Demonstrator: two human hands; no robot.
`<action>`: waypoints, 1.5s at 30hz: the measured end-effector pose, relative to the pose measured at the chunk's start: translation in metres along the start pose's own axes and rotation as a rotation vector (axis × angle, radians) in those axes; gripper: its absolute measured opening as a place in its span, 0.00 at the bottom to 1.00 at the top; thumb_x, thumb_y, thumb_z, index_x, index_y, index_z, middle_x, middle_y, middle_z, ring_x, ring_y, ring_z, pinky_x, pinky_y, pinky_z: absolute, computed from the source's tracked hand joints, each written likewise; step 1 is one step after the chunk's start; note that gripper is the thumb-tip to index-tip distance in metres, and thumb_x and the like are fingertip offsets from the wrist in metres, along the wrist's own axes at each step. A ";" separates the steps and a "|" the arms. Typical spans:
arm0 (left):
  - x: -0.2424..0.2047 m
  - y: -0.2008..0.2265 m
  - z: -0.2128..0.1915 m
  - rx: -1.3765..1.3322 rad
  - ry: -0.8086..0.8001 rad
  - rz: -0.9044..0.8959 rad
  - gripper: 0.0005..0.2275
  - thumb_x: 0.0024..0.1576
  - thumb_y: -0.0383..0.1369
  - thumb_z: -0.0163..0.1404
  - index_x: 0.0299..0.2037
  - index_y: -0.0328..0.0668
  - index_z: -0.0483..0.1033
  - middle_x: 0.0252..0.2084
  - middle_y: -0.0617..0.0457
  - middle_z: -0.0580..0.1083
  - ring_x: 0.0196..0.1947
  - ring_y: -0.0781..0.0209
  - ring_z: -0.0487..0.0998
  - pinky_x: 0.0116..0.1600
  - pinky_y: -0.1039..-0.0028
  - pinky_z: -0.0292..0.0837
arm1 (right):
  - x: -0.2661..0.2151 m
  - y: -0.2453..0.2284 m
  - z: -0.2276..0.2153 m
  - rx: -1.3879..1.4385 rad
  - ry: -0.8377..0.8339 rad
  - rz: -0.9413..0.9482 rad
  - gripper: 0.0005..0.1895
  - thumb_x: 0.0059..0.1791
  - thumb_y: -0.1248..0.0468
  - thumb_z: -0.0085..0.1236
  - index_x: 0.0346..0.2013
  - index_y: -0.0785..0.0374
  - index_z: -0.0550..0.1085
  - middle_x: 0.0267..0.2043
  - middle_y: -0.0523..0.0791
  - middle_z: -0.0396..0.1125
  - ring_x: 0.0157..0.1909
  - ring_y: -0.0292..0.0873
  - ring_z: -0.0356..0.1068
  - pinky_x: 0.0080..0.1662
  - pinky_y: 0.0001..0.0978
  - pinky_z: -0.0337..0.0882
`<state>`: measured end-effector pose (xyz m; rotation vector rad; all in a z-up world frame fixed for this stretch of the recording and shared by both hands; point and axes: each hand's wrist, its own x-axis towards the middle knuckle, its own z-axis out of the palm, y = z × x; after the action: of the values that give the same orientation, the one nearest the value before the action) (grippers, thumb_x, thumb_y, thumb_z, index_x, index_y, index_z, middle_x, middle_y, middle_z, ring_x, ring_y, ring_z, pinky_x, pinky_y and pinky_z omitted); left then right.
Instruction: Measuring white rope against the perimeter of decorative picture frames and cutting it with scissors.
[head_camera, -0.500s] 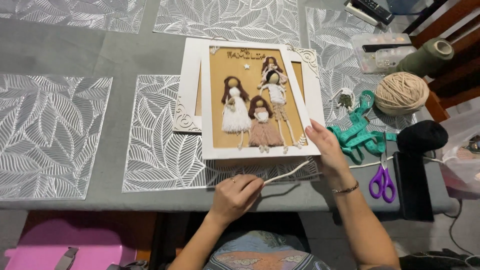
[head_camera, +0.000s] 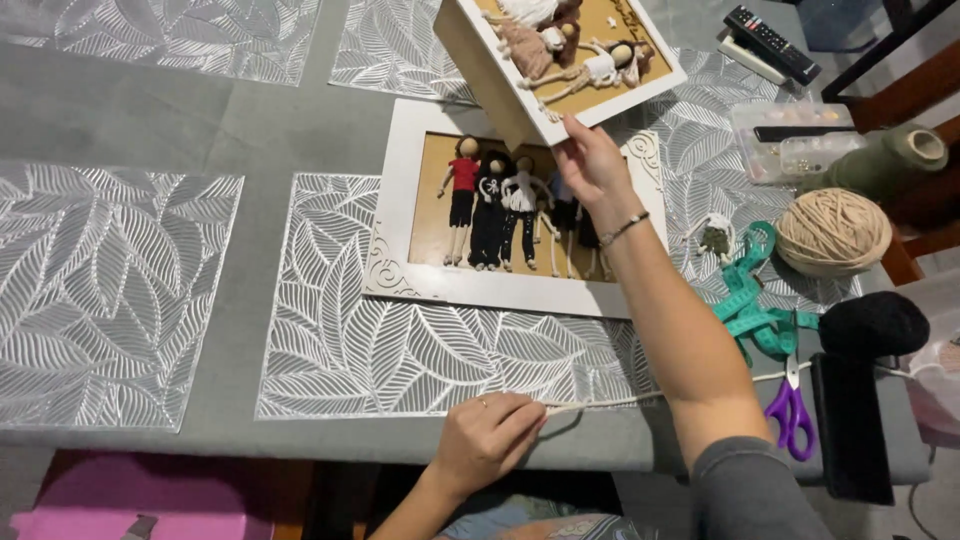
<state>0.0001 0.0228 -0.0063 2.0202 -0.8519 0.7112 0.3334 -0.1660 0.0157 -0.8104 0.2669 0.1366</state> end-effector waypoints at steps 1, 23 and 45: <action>0.001 -0.001 0.000 -0.010 -0.005 -0.009 0.04 0.63 0.29 0.51 0.40 0.38 0.78 0.36 0.48 0.77 0.29 0.55 0.79 0.31 0.70 0.73 | 0.016 0.002 0.010 0.053 0.055 0.018 0.11 0.51 0.75 0.56 0.45 0.79 0.68 0.48 0.62 0.72 0.48 0.51 0.77 0.47 0.29 0.81; 0.001 -0.010 0.006 -0.098 -0.098 -0.055 0.03 0.60 0.28 0.54 0.39 0.36 0.78 0.36 0.48 0.78 0.31 0.56 0.81 0.35 0.71 0.77 | 0.073 0.039 0.041 0.123 0.243 0.084 0.22 0.43 0.68 0.66 0.51 0.73 0.73 0.53 0.54 0.72 0.58 0.46 0.71 0.59 0.31 0.75; 0.020 0.010 0.009 0.030 -0.131 -0.101 0.04 0.59 0.29 0.57 0.41 0.39 0.77 0.38 0.49 0.76 0.31 0.57 0.77 0.32 0.74 0.73 | -0.194 -0.123 -0.214 -2.089 0.687 0.064 0.34 0.44 0.26 0.59 0.24 0.54 0.78 0.33 0.50 0.74 0.43 0.61 0.74 0.41 0.54 0.67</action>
<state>0.0062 0.0047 0.0081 2.1395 -0.8110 0.5430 0.1360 -0.4100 0.0160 -2.9428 0.8130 0.1649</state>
